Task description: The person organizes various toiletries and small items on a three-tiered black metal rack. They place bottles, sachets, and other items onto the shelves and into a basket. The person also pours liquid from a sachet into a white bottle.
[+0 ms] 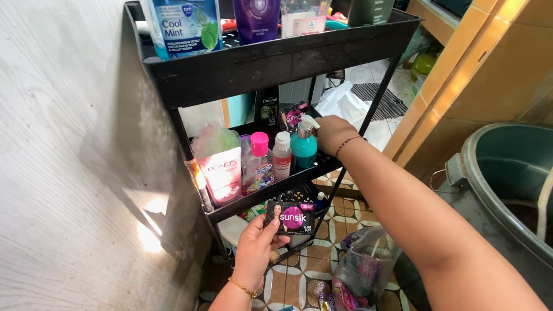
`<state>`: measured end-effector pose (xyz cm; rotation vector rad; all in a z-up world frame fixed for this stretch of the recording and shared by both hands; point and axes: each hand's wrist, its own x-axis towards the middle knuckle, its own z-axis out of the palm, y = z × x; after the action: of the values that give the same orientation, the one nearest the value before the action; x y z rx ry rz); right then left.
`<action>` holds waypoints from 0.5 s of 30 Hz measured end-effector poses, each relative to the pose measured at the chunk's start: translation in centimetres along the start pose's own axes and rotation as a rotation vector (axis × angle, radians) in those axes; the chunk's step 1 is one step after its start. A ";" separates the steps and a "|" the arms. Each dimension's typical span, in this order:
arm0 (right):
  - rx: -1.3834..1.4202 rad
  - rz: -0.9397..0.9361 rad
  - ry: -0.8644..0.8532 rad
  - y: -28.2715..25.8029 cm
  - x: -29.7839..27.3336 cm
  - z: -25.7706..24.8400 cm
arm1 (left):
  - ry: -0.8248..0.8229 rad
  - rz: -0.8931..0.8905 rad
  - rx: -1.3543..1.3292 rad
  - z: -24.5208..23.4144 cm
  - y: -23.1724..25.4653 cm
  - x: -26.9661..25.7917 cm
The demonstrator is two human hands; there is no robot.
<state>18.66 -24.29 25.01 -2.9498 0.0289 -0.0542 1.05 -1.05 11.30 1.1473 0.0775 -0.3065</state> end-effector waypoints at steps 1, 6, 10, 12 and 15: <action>-0.030 0.030 -0.004 -0.4 -0.3 0.0 | 0.005 -0.002 0.002 0.0 0.1 -0.2; -0.034 0.008 -0.088 -1.1 -0.1 -0.7 | 0.005 0.023 0.000 -0.1 0.6 -0.8; 0.013 -0.038 -0.055 -0.8 0.3 -0.7 | 0.004 0.046 0.014 -0.7 0.7 -0.7; -0.062 -0.035 -0.005 -0.8 0.5 -0.5 | 0.007 0.054 0.015 -0.7 0.7 -0.6; -0.093 -0.013 0.019 -0.8 0.6 -0.3 | 0.000 0.072 0.020 -0.8 0.7 -0.6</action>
<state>19.23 -23.54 25.44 -3.0425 0.0159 -0.0845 0.79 0.02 11.71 1.1674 0.0333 -0.2438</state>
